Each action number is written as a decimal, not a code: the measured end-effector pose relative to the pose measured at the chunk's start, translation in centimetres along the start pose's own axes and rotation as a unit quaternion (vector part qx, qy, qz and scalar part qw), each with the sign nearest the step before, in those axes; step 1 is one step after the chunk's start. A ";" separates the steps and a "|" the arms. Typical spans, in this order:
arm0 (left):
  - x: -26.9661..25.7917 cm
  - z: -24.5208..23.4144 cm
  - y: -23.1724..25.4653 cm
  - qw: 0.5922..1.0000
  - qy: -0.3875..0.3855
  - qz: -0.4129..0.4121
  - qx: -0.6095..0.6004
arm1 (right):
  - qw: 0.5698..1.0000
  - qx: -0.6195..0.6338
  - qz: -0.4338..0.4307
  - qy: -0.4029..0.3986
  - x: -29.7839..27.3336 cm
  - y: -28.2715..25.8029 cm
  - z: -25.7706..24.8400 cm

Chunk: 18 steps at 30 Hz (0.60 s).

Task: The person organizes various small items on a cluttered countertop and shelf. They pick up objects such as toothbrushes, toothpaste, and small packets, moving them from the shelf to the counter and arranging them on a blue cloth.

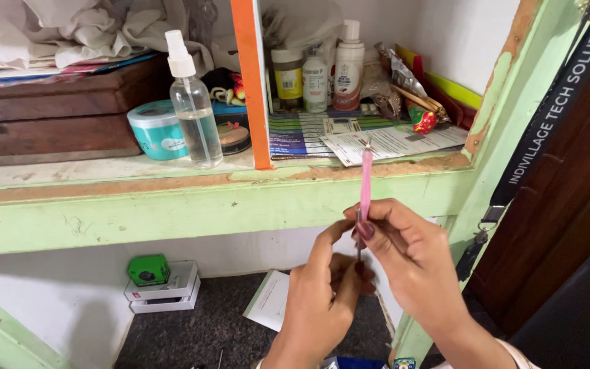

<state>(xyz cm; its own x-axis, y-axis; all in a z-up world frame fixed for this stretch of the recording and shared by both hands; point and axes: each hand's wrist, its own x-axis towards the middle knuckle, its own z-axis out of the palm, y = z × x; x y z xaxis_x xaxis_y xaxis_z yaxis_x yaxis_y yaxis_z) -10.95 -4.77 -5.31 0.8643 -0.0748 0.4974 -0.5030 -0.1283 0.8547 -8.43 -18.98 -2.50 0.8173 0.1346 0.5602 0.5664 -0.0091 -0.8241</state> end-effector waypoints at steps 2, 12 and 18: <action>0.6 0.0 0.2 0.998 0.008 0.001 0.059 | 0.998 -0.050 0.020 0.016 0.5 -0.1 -0.1; 2.4 -0.8 -1.6 0.899 0.121 0.029 -0.420 | 0.977 -0.187 -0.099 0.005 0.1 -0.8 4.4; -1.3 -3.8 -5.3 0.849 0.247 -0.053 -0.465 | 0.963 -0.225 -0.033 -0.147 -3.0 1.7 6.3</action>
<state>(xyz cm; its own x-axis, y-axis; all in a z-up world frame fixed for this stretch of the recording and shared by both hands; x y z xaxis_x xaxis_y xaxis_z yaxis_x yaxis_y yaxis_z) -9.41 -0.21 -9.86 0.9149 0.3413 0.2153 -0.4030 0.7444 0.5324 -10.55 -13.15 -6.12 0.7498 0.4236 0.5083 0.6591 -0.4098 -0.6307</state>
